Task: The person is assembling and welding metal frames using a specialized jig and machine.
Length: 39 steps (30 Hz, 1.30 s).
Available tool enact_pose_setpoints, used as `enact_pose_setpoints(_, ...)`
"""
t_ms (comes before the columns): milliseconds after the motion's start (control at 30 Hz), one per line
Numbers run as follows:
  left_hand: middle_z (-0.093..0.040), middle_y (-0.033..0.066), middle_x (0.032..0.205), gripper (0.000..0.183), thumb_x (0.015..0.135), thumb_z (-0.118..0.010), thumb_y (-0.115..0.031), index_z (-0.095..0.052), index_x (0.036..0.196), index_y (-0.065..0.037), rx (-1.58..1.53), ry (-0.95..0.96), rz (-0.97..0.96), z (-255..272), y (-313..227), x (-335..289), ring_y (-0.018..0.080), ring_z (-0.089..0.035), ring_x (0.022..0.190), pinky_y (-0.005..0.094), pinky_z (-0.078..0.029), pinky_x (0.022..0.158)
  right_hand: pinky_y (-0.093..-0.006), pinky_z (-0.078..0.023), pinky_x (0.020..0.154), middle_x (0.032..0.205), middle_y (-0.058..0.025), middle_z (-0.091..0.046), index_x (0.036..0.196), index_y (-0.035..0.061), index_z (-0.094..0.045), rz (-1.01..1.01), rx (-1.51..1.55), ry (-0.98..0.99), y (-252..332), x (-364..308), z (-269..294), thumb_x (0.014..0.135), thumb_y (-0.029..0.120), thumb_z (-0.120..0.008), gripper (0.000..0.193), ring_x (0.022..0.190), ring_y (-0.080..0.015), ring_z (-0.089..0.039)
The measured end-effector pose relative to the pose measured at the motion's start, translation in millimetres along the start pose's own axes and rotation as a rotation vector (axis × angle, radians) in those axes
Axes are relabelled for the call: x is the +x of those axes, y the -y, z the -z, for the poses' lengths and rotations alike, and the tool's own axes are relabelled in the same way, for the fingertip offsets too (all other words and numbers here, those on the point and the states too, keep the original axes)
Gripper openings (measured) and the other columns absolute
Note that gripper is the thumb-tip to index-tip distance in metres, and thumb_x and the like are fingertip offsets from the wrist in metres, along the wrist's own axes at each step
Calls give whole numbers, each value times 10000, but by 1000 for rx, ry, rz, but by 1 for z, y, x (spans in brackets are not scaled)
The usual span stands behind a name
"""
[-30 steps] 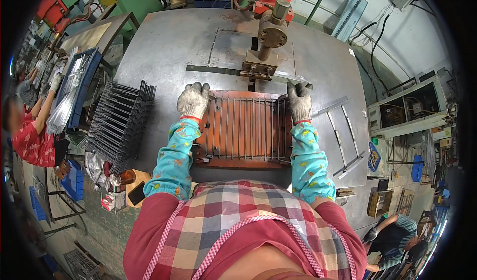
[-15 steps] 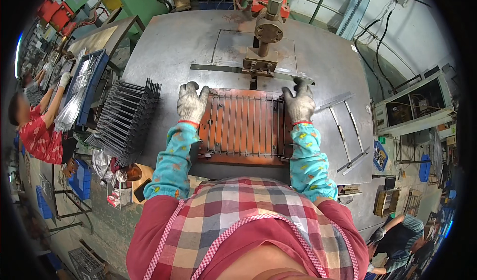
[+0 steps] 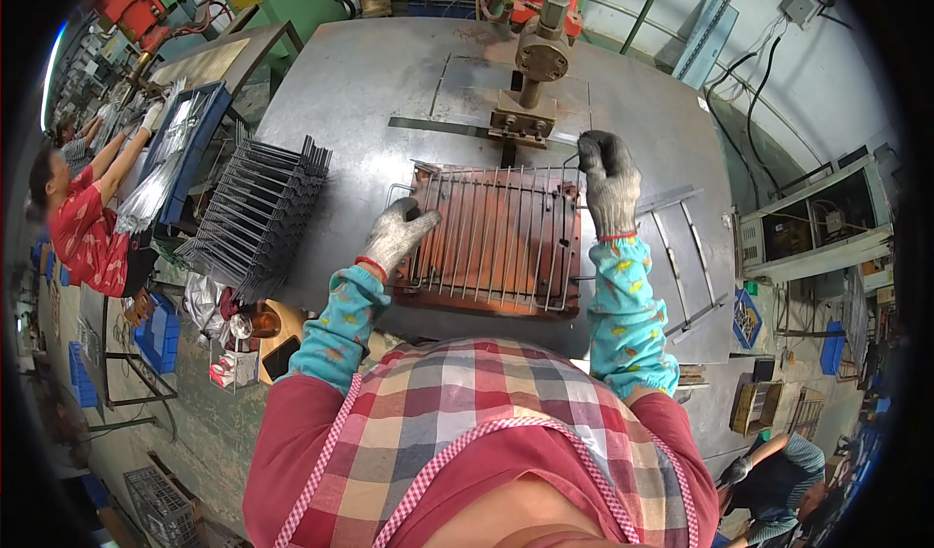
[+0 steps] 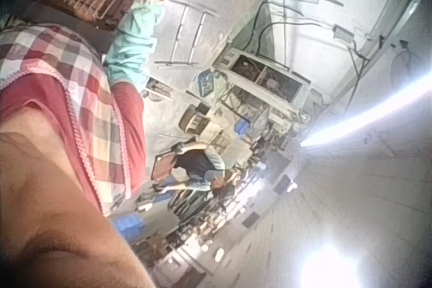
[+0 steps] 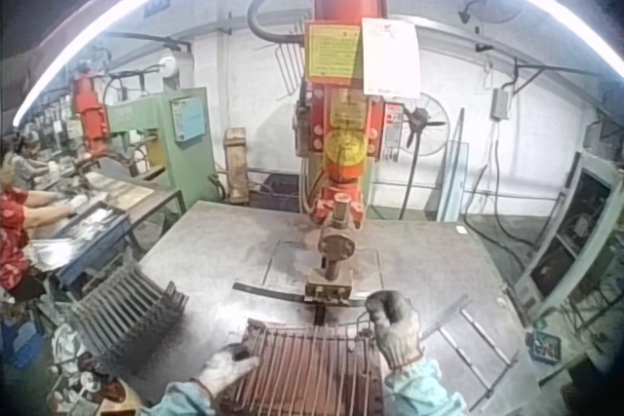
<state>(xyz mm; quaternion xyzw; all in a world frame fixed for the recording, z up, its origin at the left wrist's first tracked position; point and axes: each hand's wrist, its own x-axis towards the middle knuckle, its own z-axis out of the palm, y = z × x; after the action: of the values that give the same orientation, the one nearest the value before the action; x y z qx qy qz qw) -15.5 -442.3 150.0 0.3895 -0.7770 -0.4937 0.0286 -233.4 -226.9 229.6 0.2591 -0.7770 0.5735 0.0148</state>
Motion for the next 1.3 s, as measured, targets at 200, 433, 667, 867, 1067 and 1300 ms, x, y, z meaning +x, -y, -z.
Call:
enact_pose_setpoints(200, -664, 69, 857, 445, 854, -575, -427, -637, 1017, -18, -412, 160, -148, 18, -1, -21, 110, -553, 629, 260, -461, 563, -252, -467, 693, 829, -51, -635, 1028, 7, -629, 30, 374, -122, 9, -2, 12, 902, 156, -602, 197, 714, -128, -581)
enact_pose_setpoints(433, -650, 53, 791, 367, 820, -599, -306, -628, 1018, 2, -636, -353, -157, 105, -32, -59, 113, -544, 674, 257, -430, 564, -274, -486, 752, 946, -66, -607, 1164, -7, -565, -93, 221, 97, -52, -14, 40, 914, 199, -574, 324, 815, -139, -575)
enact_pose_setpoints(667, -594, 7, 724, 273, 885, -555, -255, -600, 1005, -14, -682, -1004, -150, 227, 72, -97, 70, -475, 518, 213, -381, 464, -288, -520, 687, 968, -68, -613, 1144, 13, -585, -295, 274, 83, -99, -47, 60, 892, 208, -607, 320, 826, -149, -594)
enact_pose_setpoints(867, -438, -9, 524, 178, 885, -563, -213, -577, 822, -48, -828, -980, -35, 241, 81, -113, 80, -345, 380, 236, -271, 343, -294, -529, 680, 976, -86, -614, 1142, 12, -581, -336, 243, 82, -107, -52, 63, 887, 204, -614, 321, 827, -168, -607)
enact_pose_setpoints(1067, -546, 62, 602, 264, 854, -568, -273, -602, 800, -17, -604, -1021, 170, 242, 87, -111, 151, -471, 458, 296, -380, 403, -297, -533, 686, 983, -90, -614, 1148, 11, -575, -346, 235, 95, -109, -61, 61, 893, 204, -606, 321, 844, -172, -610)
enact_pose_setpoints(1300, -628, 246, 994, 494, 815, -490, -450, -633, 972, -4, 387, -1073, 327, 254, 155, -81, 397, -594, 961, 477, -450, 849, -273, -503, 690, 976, -62, -624, 1106, 11, -592, -419, 162, 100, -124, -75, 61, 905, 168, -585, 256, 849, -146, -595)
